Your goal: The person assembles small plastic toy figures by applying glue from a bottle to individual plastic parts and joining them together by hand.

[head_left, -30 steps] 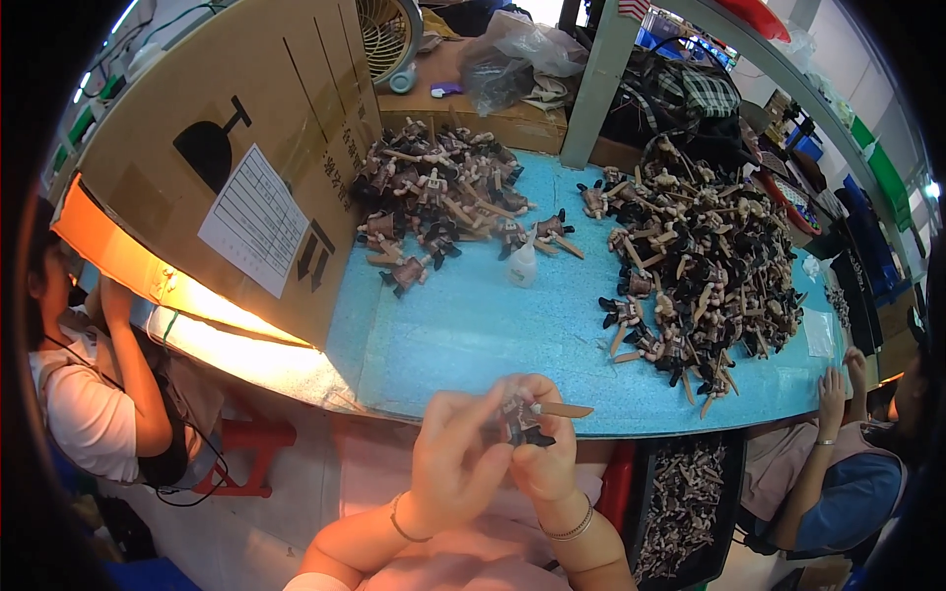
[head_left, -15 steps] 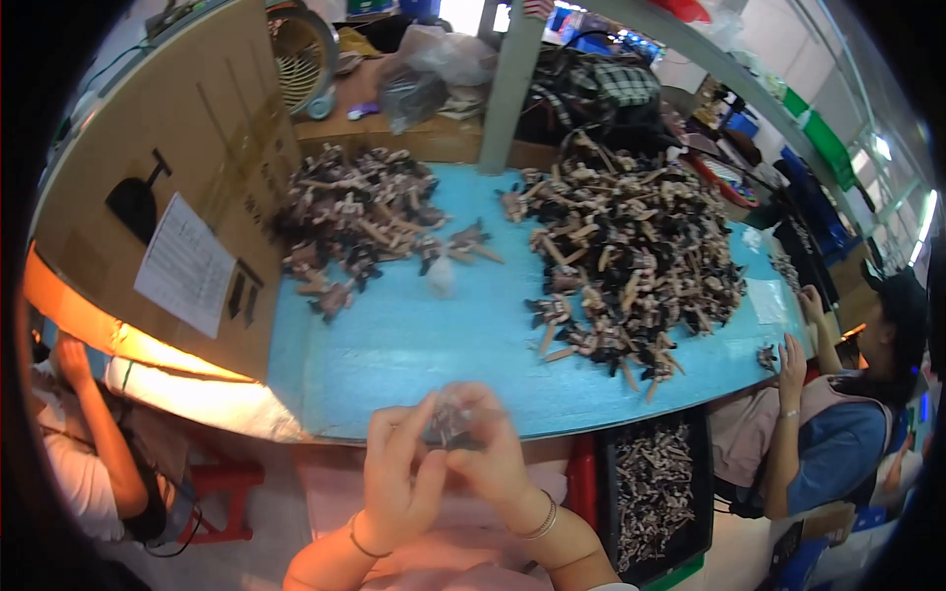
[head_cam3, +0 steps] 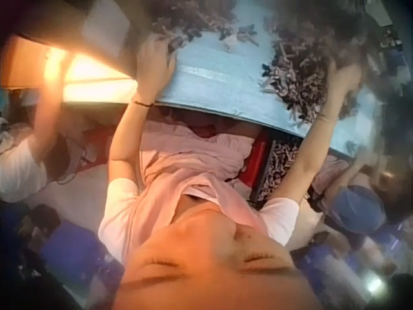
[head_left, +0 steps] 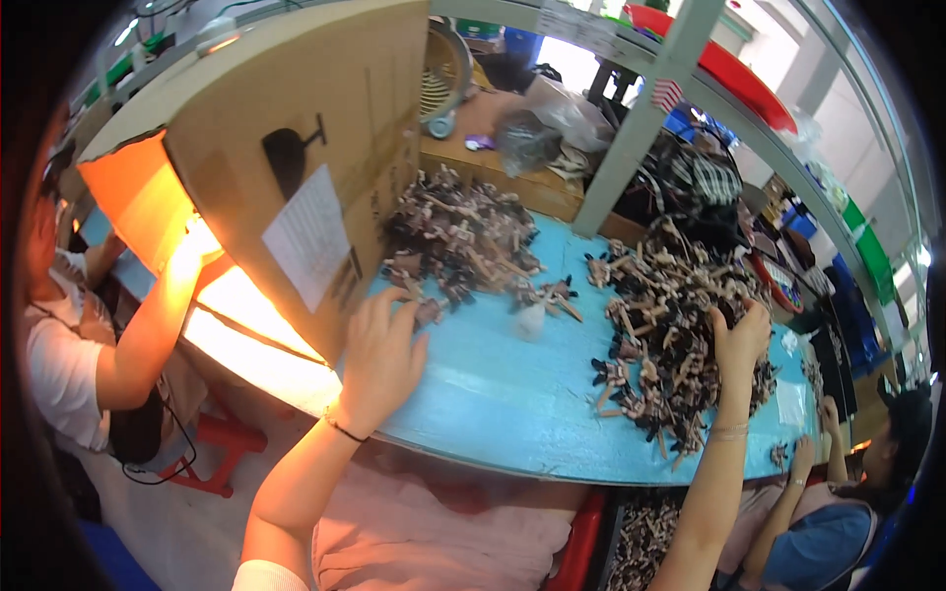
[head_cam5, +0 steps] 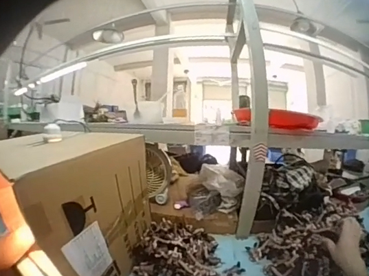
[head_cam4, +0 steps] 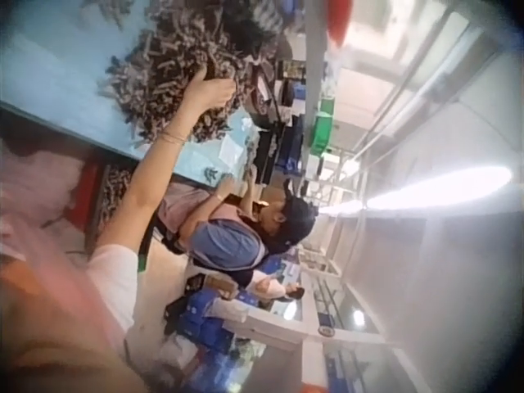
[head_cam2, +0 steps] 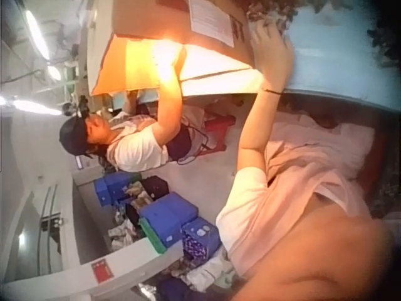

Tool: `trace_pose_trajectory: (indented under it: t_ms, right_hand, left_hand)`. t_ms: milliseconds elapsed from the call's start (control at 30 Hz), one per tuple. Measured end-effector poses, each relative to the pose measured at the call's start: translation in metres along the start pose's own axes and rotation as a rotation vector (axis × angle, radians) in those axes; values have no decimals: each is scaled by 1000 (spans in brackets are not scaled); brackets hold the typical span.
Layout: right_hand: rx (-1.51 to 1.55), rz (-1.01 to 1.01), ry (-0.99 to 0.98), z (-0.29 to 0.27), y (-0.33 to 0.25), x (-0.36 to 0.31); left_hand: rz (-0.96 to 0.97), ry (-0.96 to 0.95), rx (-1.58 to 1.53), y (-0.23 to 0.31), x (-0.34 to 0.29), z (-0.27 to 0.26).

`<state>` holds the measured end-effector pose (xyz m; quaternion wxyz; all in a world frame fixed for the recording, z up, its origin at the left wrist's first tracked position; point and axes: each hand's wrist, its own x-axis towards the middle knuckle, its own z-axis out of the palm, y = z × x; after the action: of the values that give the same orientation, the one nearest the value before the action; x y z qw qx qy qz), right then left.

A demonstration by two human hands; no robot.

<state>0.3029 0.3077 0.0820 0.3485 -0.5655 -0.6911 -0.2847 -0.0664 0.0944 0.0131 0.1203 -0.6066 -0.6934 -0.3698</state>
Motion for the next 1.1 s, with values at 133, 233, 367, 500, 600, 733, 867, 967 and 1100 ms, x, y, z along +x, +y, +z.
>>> trace_pose_trajectory:
  t_ms: [133,233,367,500,600,733,867,967,1100]
  right_hand:
    - [478,-220,-19,-29,-97,-20]
    - [809,-283,-416,-23,-157,-59]
    - [1015,-82,-696,17,-186,-91]
    - [1016,-53,-758,34,-192,-90]
    - [918,-102,-772,27,-196,-89]
    - [1237,102,-739,-4,-185,-99]
    - [1358,144,-737,-41,-163,-113]
    - [1475,301,-735,-61,-149,-131]
    - [1523,275,-512,-88,-136,-133]
  left_hand:
    - [-14,-92,101,-20,1,13]
    - [-50,-204,116,-22,2,15]
    - [-111,-11,-204,-17,-12,16]
    - [-166,21,0,-22,-20,19]
    - [-132,-108,29,-15,-17,19]
    - [-211,-156,-273,-3,-34,16]
    - [-375,-124,-584,10,-46,2]
    - [-207,-153,-708,3,-56,3]
    - [-33,-29,-763,14,-67,-6]
